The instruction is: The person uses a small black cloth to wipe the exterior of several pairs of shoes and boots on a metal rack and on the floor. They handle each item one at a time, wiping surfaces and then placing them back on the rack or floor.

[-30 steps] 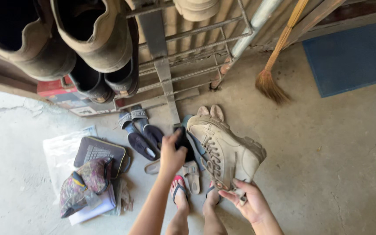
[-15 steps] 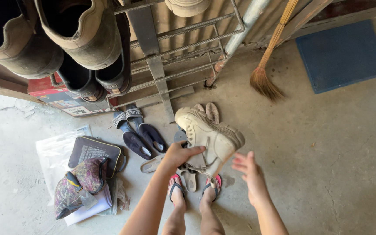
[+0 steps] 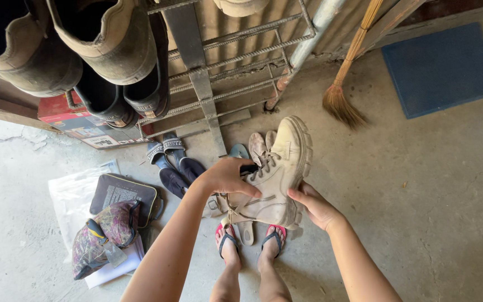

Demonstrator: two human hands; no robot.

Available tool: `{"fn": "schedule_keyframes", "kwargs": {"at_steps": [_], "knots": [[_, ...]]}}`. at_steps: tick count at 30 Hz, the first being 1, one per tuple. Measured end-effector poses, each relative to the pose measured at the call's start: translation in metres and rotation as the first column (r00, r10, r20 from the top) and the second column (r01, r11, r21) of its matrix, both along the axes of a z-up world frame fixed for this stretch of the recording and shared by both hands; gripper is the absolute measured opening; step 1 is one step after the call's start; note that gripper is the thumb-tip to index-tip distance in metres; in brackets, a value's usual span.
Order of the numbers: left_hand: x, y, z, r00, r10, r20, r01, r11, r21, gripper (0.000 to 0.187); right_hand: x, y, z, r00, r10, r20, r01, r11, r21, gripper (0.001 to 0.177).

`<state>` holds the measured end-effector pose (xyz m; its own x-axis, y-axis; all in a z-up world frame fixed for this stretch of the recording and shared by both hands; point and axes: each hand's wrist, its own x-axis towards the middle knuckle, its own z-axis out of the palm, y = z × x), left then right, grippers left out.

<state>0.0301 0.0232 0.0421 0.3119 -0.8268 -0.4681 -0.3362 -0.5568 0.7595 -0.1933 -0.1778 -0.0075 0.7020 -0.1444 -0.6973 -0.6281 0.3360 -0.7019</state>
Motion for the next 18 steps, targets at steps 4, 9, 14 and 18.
{"fn": "schedule_keyframes", "kwargs": {"at_steps": [4, 9, 14, 18], "knots": [[0.011, -0.006, 0.006, 0.992, 0.123, -0.025, -0.124, 0.992, -0.017, 0.078, 0.001, 0.006, -0.003, 0.995, -0.092, -0.038, 0.094, 0.994, 0.064, 0.094], [-0.007, -0.025, 0.007, 0.622, 0.752, 0.218, -0.589, 0.633, -0.503, 0.048, 0.015, 0.025, 0.002, 0.945, -0.303, -0.119, 0.288, 0.949, -0.130, 0.079], [-0.088, -0.034, -0.008, 0.792, 0.271, 0.547, 0.025, 0.881, -0.473, 0.068, 0.019, 0.028, -0.005, 0.826, -0.503, 0.256, 0.538, 0.838, -0.091, 0.062], [-0.030, -0.027, -0.032, 0.627, 0.583, 0.518, -0.537, 0.804, -0.255, 0.053, 0.000, 0.015, 0.009, 0.888, -0.333, 0.318, 0.443, 0.807, -0.392, 0.060]]}}
